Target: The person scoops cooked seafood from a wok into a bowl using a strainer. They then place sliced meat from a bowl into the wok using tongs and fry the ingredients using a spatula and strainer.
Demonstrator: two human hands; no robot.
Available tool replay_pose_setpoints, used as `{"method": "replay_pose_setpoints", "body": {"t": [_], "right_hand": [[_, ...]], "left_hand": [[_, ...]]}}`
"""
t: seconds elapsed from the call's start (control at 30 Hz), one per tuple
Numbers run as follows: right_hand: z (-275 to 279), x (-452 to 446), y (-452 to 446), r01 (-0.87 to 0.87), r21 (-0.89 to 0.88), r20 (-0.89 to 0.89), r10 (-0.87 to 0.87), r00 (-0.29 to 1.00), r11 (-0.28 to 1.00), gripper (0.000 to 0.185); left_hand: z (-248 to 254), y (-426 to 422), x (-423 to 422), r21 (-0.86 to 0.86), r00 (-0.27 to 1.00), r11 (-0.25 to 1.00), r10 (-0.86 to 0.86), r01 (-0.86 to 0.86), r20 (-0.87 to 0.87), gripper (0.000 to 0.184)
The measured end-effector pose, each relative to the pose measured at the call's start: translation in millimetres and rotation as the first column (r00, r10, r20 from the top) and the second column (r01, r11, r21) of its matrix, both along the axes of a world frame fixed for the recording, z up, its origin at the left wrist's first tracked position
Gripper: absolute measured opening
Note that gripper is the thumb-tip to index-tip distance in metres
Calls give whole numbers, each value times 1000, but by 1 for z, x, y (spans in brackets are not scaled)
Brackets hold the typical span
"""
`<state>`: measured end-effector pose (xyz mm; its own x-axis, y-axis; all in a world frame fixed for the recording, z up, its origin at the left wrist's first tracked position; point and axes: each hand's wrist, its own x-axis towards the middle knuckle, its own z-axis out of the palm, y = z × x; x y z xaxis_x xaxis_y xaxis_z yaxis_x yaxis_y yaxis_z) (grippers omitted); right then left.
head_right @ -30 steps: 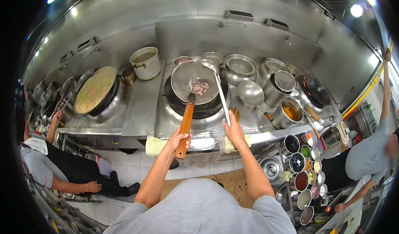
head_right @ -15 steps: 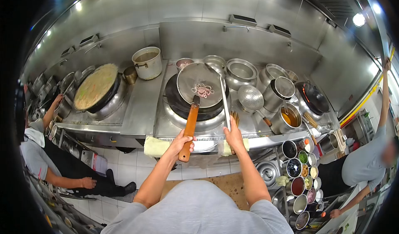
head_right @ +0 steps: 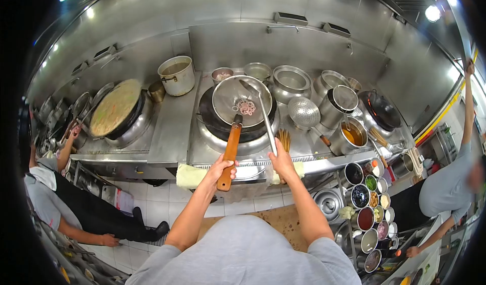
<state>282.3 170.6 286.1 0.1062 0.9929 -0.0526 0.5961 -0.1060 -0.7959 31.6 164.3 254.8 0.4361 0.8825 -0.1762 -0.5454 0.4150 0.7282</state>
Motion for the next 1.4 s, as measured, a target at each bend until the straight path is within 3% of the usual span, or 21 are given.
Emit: {"method": "replay_pose_setpoints", "body": {"t": [0.13,0.2,0.27,0.3,0.33,0.4,0.43,0.47,0.53,0.73,0.8,0.83,0.87,0.97,1.07,1.17,1.27,1.4], "right_hand": [[12,0,3,-13,215,-5,14,1000,977,62],[38,-20,0,95,45,-155,-87,984,995,60],[22,-32,15,55,-14,-269,-57,961,998,67],[21,-43,17,14,-76,-477,-48,878,997,65],[18,-53,19,-41,-124,-662,-52,748,991,62],[18,-66,23,-224,-158,-947,-83,312,962,52],[9,-65,28,-304,-131,-991,-118,59,944,33],[1,-64,31,-307,-125,-992,-115,51,943,33],[-10,-64,32,-490,90,-803,-228,-550,867,25],[11,-17,2,-353,133,-779,-123,-615,926,30],[6,18,-13,-329,154,-869,-31,-494,932,28],[3,35,-23,-282,78,-909,-48,-415,956,22],[-2,51,-33,-246,82,-908,-29,-417,966,22],[-25,100,-57,-53,-129,-991,-130,-13,990,8],[-77,145,-70,-10,-220,-976,-220,9,975,12],[-105,168,-83,3,-289,-952,-287,-106,957,12],[-121,180,-93,-4,-234,-964,-233,-128,972,14],[-123,190,-98,-2,-265,-943,-260,-209,964,18]], "left_hand": [[14,-4,3,9,1000,1000,22,-22,-19,31],[24,-5,8,89,989,994,68,-57,-132,35],[27,-2,12,130,981,989,94,-72,-171,34],[28,-2,13,166,970,982,125,-90,-210,33],[28,0,12,166,970,982,120,-85,-213,33],[31,9,7,118,955,989,119,-90,-273,31],[30,8,4,80,966,993,100,-83,-237,31],[23,9,3,83,964,993,103,-85,-244,31],[0,11,-4,16,986,996,85,-83,-147,29],[5,3,-9,-27,984,996,85,-90,-159,31],[4,11,-1,-2,984,997,79,-80,-161,32],[3,15,3,21,982,998,70,-67,-177,33],[5,18,9,44,978,997,68,-60,-198,33],[21,36,43,55,982,998,6,5,-189,31],[38,62,98,76,972,994,-57,76,-229,31],[50,98,180,83,955,963,-241,258,-171,34],[45,141,283,111,925,919,-369,377,-89,31],[43,182,419,86,877,876,-461,474,-134,34]]}}
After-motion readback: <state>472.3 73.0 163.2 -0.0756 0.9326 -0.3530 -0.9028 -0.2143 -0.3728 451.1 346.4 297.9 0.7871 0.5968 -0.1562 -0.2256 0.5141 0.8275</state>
